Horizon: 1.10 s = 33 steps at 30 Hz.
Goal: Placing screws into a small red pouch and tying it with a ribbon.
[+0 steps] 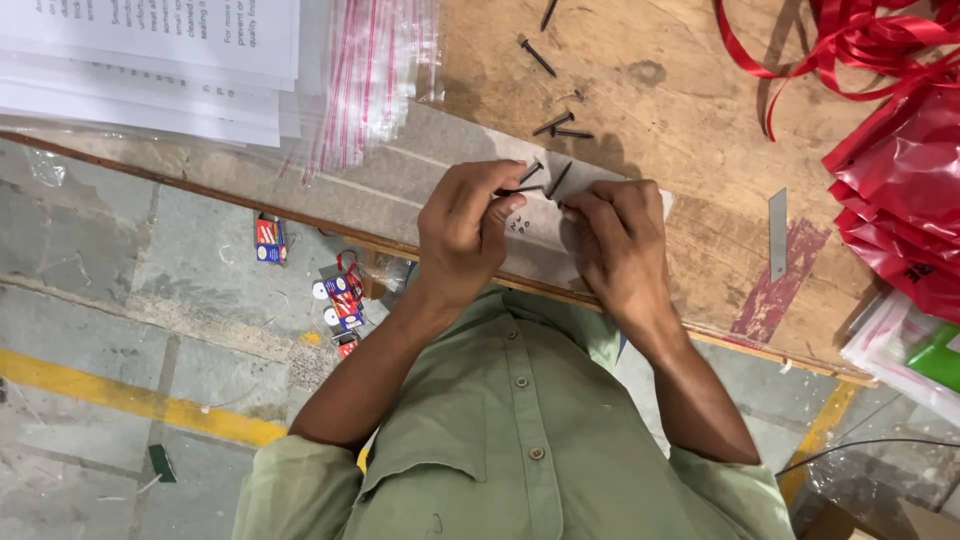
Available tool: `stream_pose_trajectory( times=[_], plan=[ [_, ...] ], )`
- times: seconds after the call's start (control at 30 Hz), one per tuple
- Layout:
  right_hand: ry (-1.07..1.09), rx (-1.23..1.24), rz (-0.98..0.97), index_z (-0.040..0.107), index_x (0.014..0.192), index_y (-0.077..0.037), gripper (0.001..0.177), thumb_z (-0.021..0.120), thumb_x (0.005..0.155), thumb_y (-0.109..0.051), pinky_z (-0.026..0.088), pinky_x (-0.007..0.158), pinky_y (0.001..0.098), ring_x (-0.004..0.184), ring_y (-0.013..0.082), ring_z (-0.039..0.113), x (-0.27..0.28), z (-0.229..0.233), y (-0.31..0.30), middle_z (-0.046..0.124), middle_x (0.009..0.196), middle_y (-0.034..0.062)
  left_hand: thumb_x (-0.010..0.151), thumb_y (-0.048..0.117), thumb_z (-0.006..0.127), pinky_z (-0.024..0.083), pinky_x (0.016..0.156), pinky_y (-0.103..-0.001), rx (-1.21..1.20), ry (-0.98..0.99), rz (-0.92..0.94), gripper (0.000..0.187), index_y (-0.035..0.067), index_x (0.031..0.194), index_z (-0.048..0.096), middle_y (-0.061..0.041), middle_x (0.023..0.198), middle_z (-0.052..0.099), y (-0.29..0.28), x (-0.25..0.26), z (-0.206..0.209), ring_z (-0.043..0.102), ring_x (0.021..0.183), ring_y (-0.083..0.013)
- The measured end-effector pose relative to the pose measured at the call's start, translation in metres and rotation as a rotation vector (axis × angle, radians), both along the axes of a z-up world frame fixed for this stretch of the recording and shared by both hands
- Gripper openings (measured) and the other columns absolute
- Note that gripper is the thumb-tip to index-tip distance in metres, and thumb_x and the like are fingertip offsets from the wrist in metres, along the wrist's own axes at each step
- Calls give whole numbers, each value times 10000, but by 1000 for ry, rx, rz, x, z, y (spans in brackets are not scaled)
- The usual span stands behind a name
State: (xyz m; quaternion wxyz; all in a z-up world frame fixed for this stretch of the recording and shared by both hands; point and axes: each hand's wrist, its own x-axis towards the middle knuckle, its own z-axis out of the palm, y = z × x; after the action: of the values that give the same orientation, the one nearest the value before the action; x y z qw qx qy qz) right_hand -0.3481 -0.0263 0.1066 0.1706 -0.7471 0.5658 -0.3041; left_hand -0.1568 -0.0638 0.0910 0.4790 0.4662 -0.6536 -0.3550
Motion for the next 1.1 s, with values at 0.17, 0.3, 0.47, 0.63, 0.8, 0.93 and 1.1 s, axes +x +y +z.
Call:
stream_pose_trajectory(
  times=[0.17, 0.3, 0.47, 0.63, 0.8, 0.93, 1.1],
  plan=[
    [-15, 30, -1, 705, 1105, -27, 266, 786, 867, 60, 486, 870, 411, 1069, 310, 543, -9, 2, -1, 609, 1153, 116, 875, -133, 709, 578, 872, -362, -63, -197, -97, 407, 51, 1234, 658, -78, 1143, 730, 5, 4, 2, 674, 1025, -247],
    [7, 20, 73, 709, 1120, -55, 298, 817, 855, 29, 489, 877, 404, 1095, 321, 530, -11, 14, -21, 584, 1191, 122, 887, -15, 782, 532, 891, -403, -114, -333, -82, 374, 74, 1230, 662, -27, 1055, 730, 7, 4, 3, 642, 1005, -259],
    [68, 83, 170, 743, 1161, -73, 439, 799, 750, 70, 492, 897, 428, 1071, 306, 539, -13, 12, -35, 586, 1174, 111, 906, 47, 791, 528, 900, -395, -71, -288, -99, 411, 70, 1289, 645, -27, 1021, 713, 9, 9, -1, 634, 1000, -249],
    [-13, 119, 126, 715, 1188, -65, 384, 804, 842, 74, 508, 910, 392, 1111, 293, 557, -19, 5, -29, 579, 1179, 96, 915, 71, 799, 531, 914, -381, -57, -274, -119, 427, 94, 1311, 639, 0, 1022, 729, 8, 7, -1, 645, 1010, -226],
    [-15, 152, 118, 722, 1242, -42, 407, 795, 861, 80, 509, 869, 378, 1073, 288, 555, -14, 19, -35, 562, 1173, 119, 891, 95, 814, 515, 910, -382, -61, -302, -146, 452, 106, 1307, 638, 19, 1008, 748, 7, 2, 0, 647, 987, -216],
    [-7, 143, 125, 745, 1142, -43, 346, 790, 825, 89, 520, 830, 385, 1025, 286, 570, -19, 14, -32, 580, 1144, 121, 901, 105, 818, 517, 908, -377, -51, -276, -163, 472, 110, 1331, 625, 13, 1018, 744, 7, -2, -1, 665, 984, -206],
    [-55, 174, 66, 740, 1143, -28, 318, 772, 849, 89, 540, 828, 380, 1039, 289, 616, -29, 12, -17, 619, 1128, 113, 907, 105, 813, 538, 885, -378, -62, -257, -207, 504, 101, 1364, 601, 3, 986, 727, 9, -13, -7, 675, 958, -211]
  ],
)
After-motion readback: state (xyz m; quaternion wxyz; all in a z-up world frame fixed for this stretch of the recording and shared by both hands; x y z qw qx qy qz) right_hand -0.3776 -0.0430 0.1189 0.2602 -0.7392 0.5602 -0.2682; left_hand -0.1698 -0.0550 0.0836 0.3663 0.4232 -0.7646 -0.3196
